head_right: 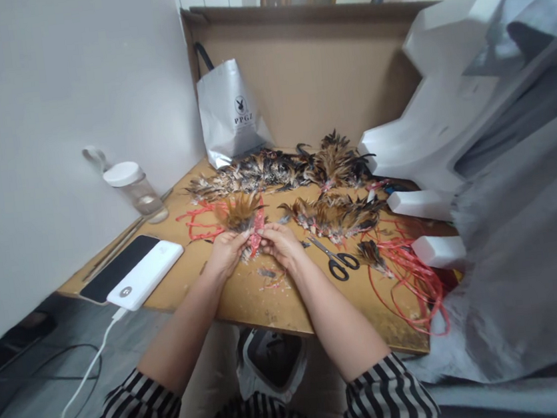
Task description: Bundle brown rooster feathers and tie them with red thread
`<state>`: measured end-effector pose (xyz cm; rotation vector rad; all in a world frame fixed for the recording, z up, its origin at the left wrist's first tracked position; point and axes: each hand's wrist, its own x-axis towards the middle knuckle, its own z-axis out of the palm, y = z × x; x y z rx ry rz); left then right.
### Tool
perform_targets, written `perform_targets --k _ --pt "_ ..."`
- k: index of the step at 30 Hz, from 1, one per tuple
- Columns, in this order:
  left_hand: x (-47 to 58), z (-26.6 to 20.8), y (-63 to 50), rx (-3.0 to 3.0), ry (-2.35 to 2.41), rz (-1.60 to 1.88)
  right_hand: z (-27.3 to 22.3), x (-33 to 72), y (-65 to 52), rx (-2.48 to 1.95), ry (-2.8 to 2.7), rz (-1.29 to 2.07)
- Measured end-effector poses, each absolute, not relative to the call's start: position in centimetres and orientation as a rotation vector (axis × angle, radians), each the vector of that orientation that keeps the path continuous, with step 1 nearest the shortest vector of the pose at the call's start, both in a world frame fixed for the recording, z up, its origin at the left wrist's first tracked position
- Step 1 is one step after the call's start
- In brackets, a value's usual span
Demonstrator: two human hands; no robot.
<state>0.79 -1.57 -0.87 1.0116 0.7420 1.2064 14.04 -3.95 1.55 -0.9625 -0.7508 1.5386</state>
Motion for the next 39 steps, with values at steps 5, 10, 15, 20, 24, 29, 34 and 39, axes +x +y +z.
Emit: perform_targets --k 5,10,15,20,24,29,34,39 --pt "0.75 -0.96 -1.38 1.029 0.650 1.227 1.18 14.62 -3.67 -0.856 -0.709 1.580" --pt "0.72 -0.77 -1.38 1.020 0.687 1.228 1.16 14.74 -3.67 -0.834 -0.722 1.544" --pt "0.61 -0.94 -1.24 1.033 0.676 1.221 1.49 14.37 -3.97 -0.963 -0.774 1.578" --pt "0.50 -0.76 -1.29 0.996 0.679 1.246 1.49 14.29 -3.98 -0.966 -0.776 1.559" --pt "0.54 -0.46 -1.38 0.970 0.686 1.238 1.23 14.53 -3.77 -0.943 -0.777 1.550" --pt "0.65 -0.17 -1.51 0.949 0.676 1.235 1.09 14.83 -3.60 -0.943 -0.789 1.524" --pt "0.68 -0.10 -1.60 0.957 0.658 1.254 1.74 14.78 -4.01 -0.984 -0.815 1.528" --pt "0.57 -0.46 -1.39 0.967 0.610 1.274 1.79 14.36 -4.36 -1.046 -0.959 1.582"
